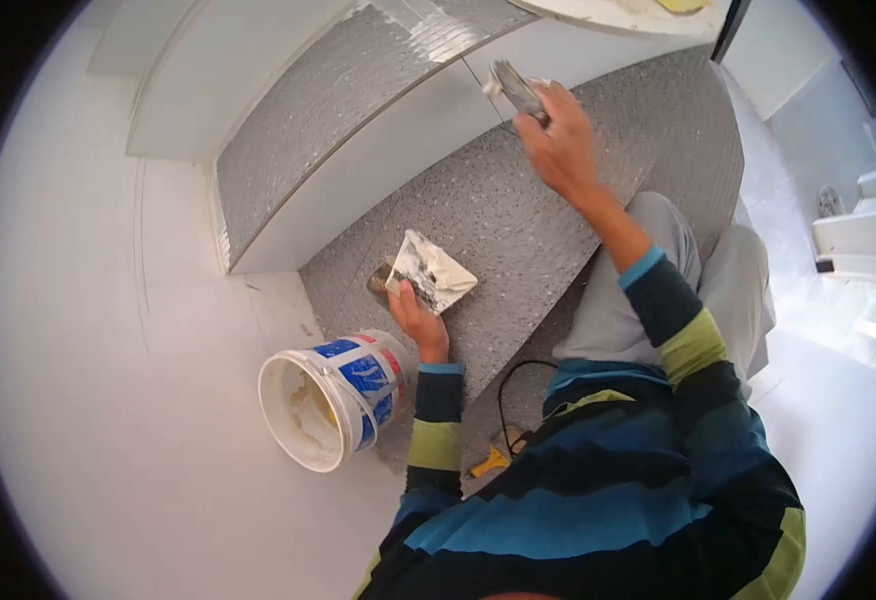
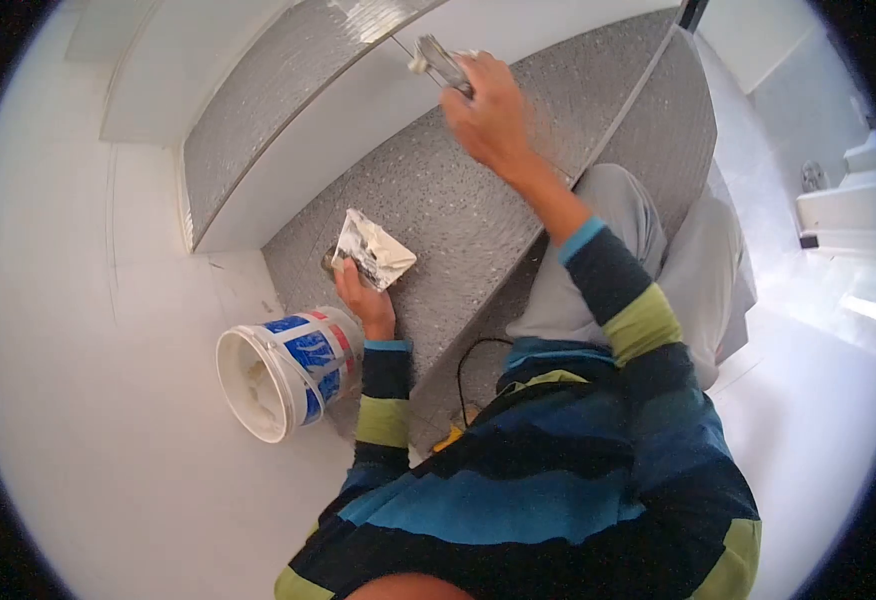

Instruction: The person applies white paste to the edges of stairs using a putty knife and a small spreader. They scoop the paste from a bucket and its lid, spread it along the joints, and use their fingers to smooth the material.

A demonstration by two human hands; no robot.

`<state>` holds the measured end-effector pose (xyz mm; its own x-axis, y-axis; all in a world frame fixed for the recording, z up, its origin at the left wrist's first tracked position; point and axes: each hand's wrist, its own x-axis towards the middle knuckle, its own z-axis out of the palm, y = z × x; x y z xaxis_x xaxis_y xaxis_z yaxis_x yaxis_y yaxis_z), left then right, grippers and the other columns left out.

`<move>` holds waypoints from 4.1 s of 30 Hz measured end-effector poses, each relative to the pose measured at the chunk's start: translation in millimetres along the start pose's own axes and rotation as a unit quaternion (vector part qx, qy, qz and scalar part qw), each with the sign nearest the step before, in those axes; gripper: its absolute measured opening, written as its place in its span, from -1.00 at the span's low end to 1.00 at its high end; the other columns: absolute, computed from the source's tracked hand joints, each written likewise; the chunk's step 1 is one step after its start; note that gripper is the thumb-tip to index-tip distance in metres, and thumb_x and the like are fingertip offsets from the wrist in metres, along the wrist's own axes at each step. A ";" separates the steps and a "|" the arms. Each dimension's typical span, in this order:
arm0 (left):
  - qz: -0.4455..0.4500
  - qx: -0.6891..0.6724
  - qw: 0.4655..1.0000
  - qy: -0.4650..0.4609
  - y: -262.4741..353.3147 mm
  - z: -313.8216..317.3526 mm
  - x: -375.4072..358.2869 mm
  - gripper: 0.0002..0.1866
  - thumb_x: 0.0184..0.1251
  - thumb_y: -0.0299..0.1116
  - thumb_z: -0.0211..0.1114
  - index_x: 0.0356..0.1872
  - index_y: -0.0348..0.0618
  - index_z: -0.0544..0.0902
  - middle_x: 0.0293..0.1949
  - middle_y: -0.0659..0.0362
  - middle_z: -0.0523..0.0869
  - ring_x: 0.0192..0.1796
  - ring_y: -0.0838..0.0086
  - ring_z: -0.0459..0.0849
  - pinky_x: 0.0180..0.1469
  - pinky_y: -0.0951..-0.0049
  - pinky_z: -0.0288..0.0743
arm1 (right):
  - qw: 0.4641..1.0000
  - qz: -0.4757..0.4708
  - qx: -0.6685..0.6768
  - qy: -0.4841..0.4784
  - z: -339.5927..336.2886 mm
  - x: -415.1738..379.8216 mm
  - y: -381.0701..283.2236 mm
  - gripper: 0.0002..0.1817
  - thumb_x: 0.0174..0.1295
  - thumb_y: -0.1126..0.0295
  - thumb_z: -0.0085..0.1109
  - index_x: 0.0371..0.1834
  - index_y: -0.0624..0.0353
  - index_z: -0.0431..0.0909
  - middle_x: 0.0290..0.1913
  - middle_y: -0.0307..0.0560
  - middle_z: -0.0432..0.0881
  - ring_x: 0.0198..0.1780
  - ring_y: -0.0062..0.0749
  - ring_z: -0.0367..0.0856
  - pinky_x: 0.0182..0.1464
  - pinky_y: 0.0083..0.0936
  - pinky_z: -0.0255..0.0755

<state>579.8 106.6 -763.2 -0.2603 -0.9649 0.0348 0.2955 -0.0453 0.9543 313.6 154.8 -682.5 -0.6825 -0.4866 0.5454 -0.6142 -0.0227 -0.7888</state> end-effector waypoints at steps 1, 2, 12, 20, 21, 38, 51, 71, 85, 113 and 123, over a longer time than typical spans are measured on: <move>0.015 0.022 1.000 -0.002 3.6 -1.1 -4.5 -0.65 0.33 -0.29 -0.09 0.03 -0.32 0.36 -0.02 0.05 0.49 0.00 0.35 0.50 0.08 0.40 0.34 | 0.998 0.019 -0.021 0.048 13.3 0.0 0.1 -0.61 -0.01 0.39 0.00 -0.08 0.30 0.48 -0.24 0.03 0.43 -0.21 -0.10 0.39 -0.10 -0.26 0.31; 0.030 0.043 0.999 -0.001 5.3 -3.4 -9.4 -0.64 0.33 -0.29 -0.10 0.03 -0.32 0.35 0.00 0.02 0.47 0.01 0.30 0.50 0.11 0.36 0.34 | 0.998 0.028 -0.021 0.050 25.2 -0.6 2.3 -0.61 -0.01 0.39 0.00 -0.08 0.30 0.48 -0.24 0.03 0.43 -0.21 -0.10 0.39 -0.10 -0.26 0.31; 0.021 0.021 0.999 0.040 -0.8 -15.0 -12.6 -0.55 0.27 -0.22 -0.12 0.10 -0.30 0.29 0.00 -0.02 0.46 0.00 0.24 0.51 0.01 0.31 0.45 | 0.948 -0.012 -0.166 0.271 108.0 3.9 -31.9 -0.56 -0.08 0.43 0.09 -0.04 0.32 0.49 -0.26 0.00 0.40 -0.23 -0.15 0.37 -0.22 -0.35 0.36; 0.032 -0.002 0.999 0.023 -3.6 -15.0 -8.0 -0.50 0.26 -0.20 -0.10 0.14 -0.33 0.26 0.02 -0.03 0.45 0.00 0.22 0.51 0.01 0.30 0.46 | 0.972 -0.040 -0.130 0.194 81.6 -6.1 1.3 -0.58 -0.16 0.43 0.09 -0.12 0.24 0.52 -0.17 -0.02 0.46 -0.18 -0.10 0.41 -0.20 -0.28 0.38; 0.030 -0.006 0.999 0.023 -4.6 -15.8 -7.9 -0.50 0.26 -0.20 -0.10 0.14 -0.33 0.26 0.02 -0.04 0.45 0.00 0.23 0.52 0.00 0.30 0.46 | 0.961 -0.040 -0.104 0.252 78.8 7.7 4.6 -0.58 -0.16 0.41 0.09 -0.13 0.23 0.53 -0.16 -0.02 0.47 -0.17 -0.10 0.42 -0.17 -0.28 0.37; 0.024 -0.010 0.998 0.051 -6.4 -11.7 -10.0 -0.49 0.27 -0.16 -0.12 0.15 -0.32 0.24 0.02 -0.04 0.45 -0.02 0.24 0.53 -0.06 0.26 0.51 | 0.939 -0.002 -0.222 0.261 114.0 -17.7 -0.9 -0.59 -0.17 0.44 0.15 -0.15 0.32 0.53 -0.26 0.04 0.46 -0.28 -0.11 0.45 -0.23 -0.23 0.39; 0.034 -0.011 0.997 0.073 -0.9 0.0 -11.2 -0.52 0.26 -0.18 -0.16 0.11 -0.30 0.29 -0.07 0.02 0.51 -0.17 0.31 0.60 -0.31 0.38 0.56 | 0.975 -0.030 -0.146 0.163 90.5 -38.9 6.2 -0.65 -0.14 0.40 0.14 -0.19 0.21 0.56 -0.24 0.00 0.49 -0.30 -0.12 0.47 -0.28 -0.27 0.42; 0.019 0.024 0.998 0.053 -8.3 -14.2 -8.4 -0.48 0.27 -0.13 -0.17 0.13 -0.30 0.29 -0.13 0.03 0.54 -0.29 0.32 0.61 -0.50 0.44 0.51 | 0.958 0.036 -0.129 0.255 73.0 -24.1 31.9 -0.69 -0.17 0.43 0.14 -0.26 0.18 0.58 -0.27 -0.07 0.50 -0.25 -0.14 0.49 -0.28 -0.30 0.44; 0.032 0.040 0.995 0.083 -14.8 -23.8 -6.4 -0.48 0.25 -0.09 -0.13 0.11 -0.26 0.30 -0.16 0.05 0.56 -0.33 0.36 0.61 -0.56 0.49 0.44 | 0.949 0.230 -0.135 0.168 118.7 -43.9 7.6 -0.70 -0.14 0.43 0.16 -0.24 0.20 0.59 -0.17 -0.03 0.47 -0.22 -0.18 0.53 -0.27 -0.31 0.44; 0.026 0.002 0.996 0.086 -9.4 -19.9 -10.6 -0.48 0.24 -0.14 -0.13 0.13 -0.29 0.29 -0.06 0.01 0.52 -0.14 0.27 0.59 -0.28 0.33 0.55 | 0.996 0.014 -0.038 0.084 59.3 -36.8 -7.9 -0.75 -0.01 0.36 0.13 -0.27 0.25 0.54 -0.34 -0.02 0.51 -0.39 -0.19 0.50 -0.34 -0.34 0.36; 0.041 -0.007 0.992 0.120 -16.1 -35.7 -20.9 -0.43 0.35 -0.11 -0.19 0.25 -0.32 0.17 0.20 -0.04 0.32 0.23 0.20 0.31 0.30 0.21 0.10 | 0.966 0.234 -0.089 0.067 -195.6 -103.1 32.4 -0.73 0.10 0.47 0.02 -0.19 0.45 0.48 -0.29 -0.13 0.53 -0.26 -0.56 0.41 -0.11 -0.63 0.26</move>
<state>613.3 118.3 -789.9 -0.0080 -0.9992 0.0390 0.3201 0.0344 0.9468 286.6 375.1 -708.9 -0.9398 -0.2900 0.1810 -0.2753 0.3284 -0.9035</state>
